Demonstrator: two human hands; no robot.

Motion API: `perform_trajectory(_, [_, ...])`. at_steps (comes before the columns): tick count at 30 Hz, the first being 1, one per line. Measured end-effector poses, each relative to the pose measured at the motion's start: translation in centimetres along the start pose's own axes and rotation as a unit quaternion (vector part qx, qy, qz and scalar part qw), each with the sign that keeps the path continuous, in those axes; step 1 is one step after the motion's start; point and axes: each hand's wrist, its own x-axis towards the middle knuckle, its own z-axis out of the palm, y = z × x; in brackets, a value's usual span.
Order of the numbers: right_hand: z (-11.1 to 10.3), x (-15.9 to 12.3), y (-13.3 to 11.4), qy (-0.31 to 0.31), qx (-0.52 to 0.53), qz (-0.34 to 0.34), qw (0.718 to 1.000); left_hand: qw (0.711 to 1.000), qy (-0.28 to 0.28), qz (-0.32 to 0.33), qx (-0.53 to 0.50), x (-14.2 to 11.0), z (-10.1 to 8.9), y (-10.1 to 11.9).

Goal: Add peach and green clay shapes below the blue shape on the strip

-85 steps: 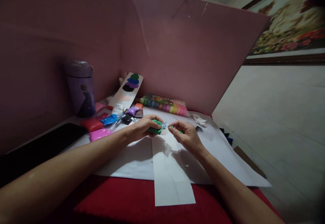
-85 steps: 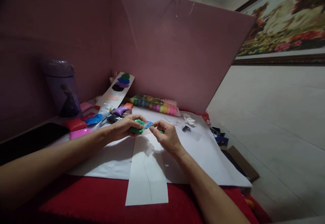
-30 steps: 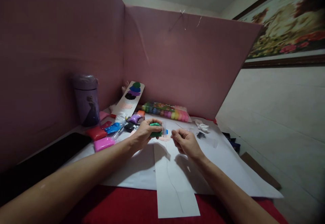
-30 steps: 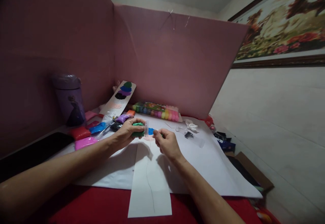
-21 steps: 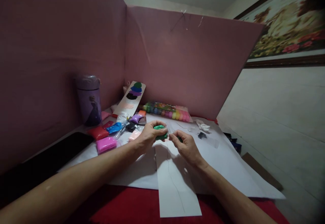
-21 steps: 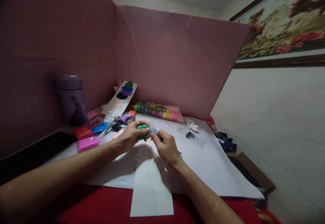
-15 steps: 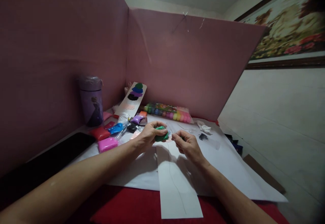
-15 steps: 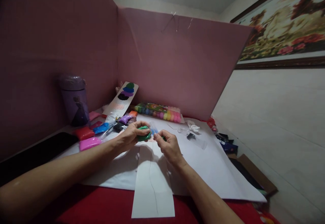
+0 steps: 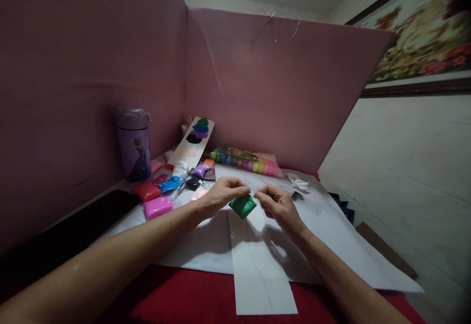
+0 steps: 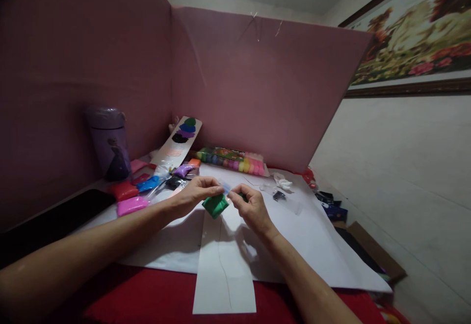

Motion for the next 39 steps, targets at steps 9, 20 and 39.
perform_trajectory(9, [0.07, -0.01, 0.26, -0.013, -0.026, -0.02, 0.999, 1.0, -0.016, 0.018, -0.012, 0.15, -0.28, -0.61])
perform_trajectory(20, [0.17, -0.17, 0.06, -0.012, -0.064, -0.052, 0.997, 1.0, -0.008, 0.005, 0.0, 0.33, -0.26, -0.23])
perform_trajectory(39, [0.07, -0.11, 0.57, -0.041, 0.043, 0.029, 0.998, 0.997, -0.037, -0.063, -0.037, 0.24, -0.82, -0.36])
